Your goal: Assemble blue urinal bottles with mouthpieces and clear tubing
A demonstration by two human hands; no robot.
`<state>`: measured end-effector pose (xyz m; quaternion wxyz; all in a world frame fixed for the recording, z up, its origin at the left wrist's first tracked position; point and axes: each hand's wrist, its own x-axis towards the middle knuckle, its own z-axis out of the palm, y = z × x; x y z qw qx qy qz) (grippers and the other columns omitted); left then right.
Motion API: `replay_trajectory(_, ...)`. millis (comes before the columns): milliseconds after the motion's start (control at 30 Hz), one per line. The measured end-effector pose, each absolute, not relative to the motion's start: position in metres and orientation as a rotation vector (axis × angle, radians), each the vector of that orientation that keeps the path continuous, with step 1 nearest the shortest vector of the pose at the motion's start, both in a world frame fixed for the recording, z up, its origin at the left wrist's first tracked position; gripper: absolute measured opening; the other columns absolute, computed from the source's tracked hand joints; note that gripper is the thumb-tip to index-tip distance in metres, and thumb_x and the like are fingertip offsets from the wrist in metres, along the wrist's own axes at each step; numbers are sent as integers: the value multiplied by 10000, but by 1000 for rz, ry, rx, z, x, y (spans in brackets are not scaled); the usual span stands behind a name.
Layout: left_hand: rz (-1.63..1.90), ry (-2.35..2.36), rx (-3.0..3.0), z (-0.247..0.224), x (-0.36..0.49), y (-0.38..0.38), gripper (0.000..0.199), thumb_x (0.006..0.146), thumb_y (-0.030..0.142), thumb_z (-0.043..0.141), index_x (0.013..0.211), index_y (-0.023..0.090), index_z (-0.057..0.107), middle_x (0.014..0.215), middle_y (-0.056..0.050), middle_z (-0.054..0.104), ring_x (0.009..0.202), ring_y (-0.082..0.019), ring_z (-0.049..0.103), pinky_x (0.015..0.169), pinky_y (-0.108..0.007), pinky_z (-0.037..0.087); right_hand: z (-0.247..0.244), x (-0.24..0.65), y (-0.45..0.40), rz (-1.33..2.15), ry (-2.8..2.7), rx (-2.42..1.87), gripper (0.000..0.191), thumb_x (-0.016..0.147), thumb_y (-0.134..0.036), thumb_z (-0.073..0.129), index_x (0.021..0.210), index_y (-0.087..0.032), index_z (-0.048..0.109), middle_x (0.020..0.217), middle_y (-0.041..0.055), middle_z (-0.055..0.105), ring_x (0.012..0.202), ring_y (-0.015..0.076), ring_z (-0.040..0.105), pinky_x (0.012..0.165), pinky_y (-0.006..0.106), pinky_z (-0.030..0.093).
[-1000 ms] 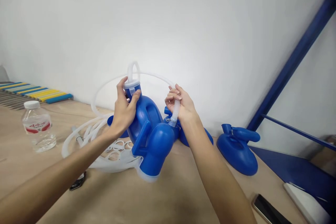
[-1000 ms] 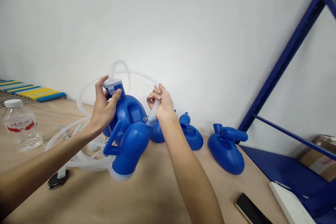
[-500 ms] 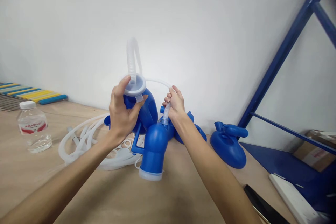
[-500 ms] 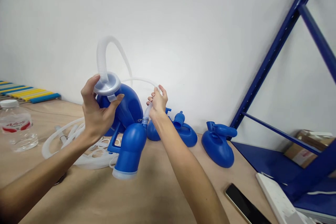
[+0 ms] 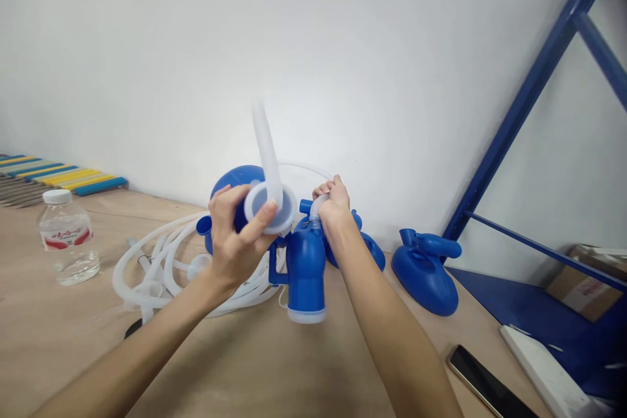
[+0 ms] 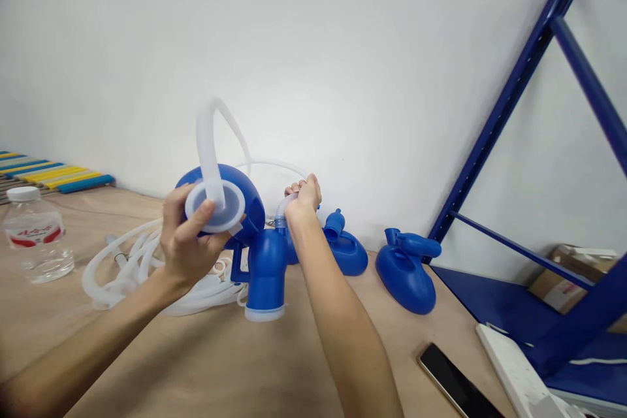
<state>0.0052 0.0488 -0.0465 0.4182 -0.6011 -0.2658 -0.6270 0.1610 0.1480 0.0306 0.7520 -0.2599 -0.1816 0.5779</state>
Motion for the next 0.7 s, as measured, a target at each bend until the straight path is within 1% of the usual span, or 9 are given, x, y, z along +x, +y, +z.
replay_trajectory(100, -1568, -624, -1527, -60, 4, 47, 893, 749, 102, 814, 1451, 495, 427, 1234, -73, 559, 1082, -288, 615, 918, -502, 540, 25, 163, 155, 1254, -334, -561, 312, 1068, -213, 440, 761, -226, 386, 539, -132, 286, 377, 45, 285, 380, 151, 289)
replay_trajectory(167, -1585, -612, -1523, -69, 3, 48, 880, 723, 71, 812, 1406, 495, 454, 1230, -64, 562, 1061, -280, 618, 917, -507, 534, 19, 165, 162, 1243, -288, -570, 251, 1072, -253, 484, 829, -193, 506, 597, -104, 416, 421, 44, 374, 408, 153, 357)
replay_trajectory(267, -1620, -623, -1495, -80, 1, 51, 912, 689, 92, 843, 1414, 459, 430, 1219, -77, 582, 1015, -283, 630, 868, -502, 537, 11, 170, 172, 1219, -238, -586, 213, 1027, -344, 611, 1106, -148, 641, 943, 20, 668, 700, 112, 635, 604, 248, 566)
replay_trajectory(333, -1637, -669, -1446, -85, 1, 50, 961, 682, 125, 861, 1465, 413, 386, 1179, -92, 611, 973, -285, 640, 836, -501, 541, 8, 174, 176, 1190, -223, -584, 303, 1006, -372, 645, 1214, -152, 638, 1123, 70, 680, 871, 171, 684, 725, 328, 611)
replay_trajectory(367, -1630, -692, -1426, -88, 2, 48, 981, 687, 138, 863, 1492, 389, 360, 1143, -91, 627, 941, -280, 646, 823, -499, 544, 9, 176, 178, 1171, -221, -578, 295, 1010, -373, 635, 1207, -152, 635, 1104, 66, 679, 854, 165, 680, 714, 322, 606)
replay_trajectory(433, -1597, -730, -1423, -94, 5, 42, 1020, 705, 150, 866, 1533, 353, 307, 1067, -80, 651, 867, -260, 657, 791, -482, 552, 12, 179, 177, 1124, -224, -556, 199, 1041, -349, 573, 1105, -165, 615, 896, 2, 637, 653, 100, 603, 582, 235, 541)
replay_trajectory(500, -1574, -772, -1461, -101, 8, 35, 1039, 728, 154, 870, 1548, 352, 263, 1024, -67, 663, 822, -248, 668, 763, -464, 558, 16, 181, 174, 1073, -239, -520, 130, 1065, -301, 493, 987, -212, 544, 680, -86, 463, 462, 52, 416, 448, 166, 401)
replay_trajectory(567, -1595, -802, -1505, -106, 10, 29, 1024, 750, 165, 867, 1544, 365, 252, 1026, -63, 670, 818, -246, 679, 752, -464, 570, 21, 181, 168, 1043, -265, -479, 129, 1065, -276, 458, 941, -251, 481, 603, -122, 311, 397, 49, 290, 396, 149, 306)
replay_trajectory(700, -1704, -814, -1463, -104, 5, 30, 1031, 747, 247, 888, 1571, 339, 275, 1082, -61, 644, 838, -235, 676, 736, -444, 608, 28, 178, 161, 1126, -345, -454, 91, 1059, -307, 457, 985, -263, 486, 566, -135, 335, 381, 53, 314, 389, 137, 298)
